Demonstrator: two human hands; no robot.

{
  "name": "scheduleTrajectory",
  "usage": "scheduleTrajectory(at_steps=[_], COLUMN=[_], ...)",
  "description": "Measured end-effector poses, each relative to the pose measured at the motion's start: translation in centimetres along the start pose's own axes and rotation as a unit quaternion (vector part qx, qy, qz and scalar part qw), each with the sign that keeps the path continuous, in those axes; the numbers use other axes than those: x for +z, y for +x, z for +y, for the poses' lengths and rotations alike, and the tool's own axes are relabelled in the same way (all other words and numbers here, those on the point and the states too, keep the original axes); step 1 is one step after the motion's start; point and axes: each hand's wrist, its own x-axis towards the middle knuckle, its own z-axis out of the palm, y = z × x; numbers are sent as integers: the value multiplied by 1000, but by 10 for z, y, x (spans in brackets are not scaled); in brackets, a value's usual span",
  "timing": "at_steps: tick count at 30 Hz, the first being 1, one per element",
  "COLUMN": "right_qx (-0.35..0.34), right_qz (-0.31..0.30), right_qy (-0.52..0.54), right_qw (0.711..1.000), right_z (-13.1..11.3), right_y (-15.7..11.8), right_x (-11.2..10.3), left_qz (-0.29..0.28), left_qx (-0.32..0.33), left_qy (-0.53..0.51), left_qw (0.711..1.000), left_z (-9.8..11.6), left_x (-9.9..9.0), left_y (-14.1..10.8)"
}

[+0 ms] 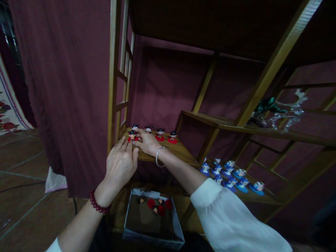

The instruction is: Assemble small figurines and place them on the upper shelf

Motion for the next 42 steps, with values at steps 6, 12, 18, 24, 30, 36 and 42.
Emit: scheduleTrajectory(at_steps=[6, 12, 18, 24, 30, 36, 42], right_qx=[-10, -24, -2, 9, 16, 24, 35], right_qz=[20, 41, 38, 41, 32, 33, 32], right_qy=[-77, -67, -33, -59, -55, -51, -28], right_qw=[997, 997, 999, 997, 998, 998, 998], right_z=[-4, -4, -3, -3, -2, 1, -1], right_y=[-6, -9, -8, -10, -10, -8, -7], right_x=[-3, -3, -2, -3, -3, -2, -1], left_qz=[-8, -1, -13, -5, -17, -19, -17], left_qx=[11, 37, 41, 42, 34, 30, 40], left_qy=[65, 153, 213, 221, 217, 222, 229], left_qw=[998, 988, 976, 974, 976, 975, 972], left_z=[1, 0, 1, 1, 1, 2, 1], left_x=[1, 4, 4, 6, 5, 5, 5], left_y=[1, 1, 0, 0, 1, 1, 1])
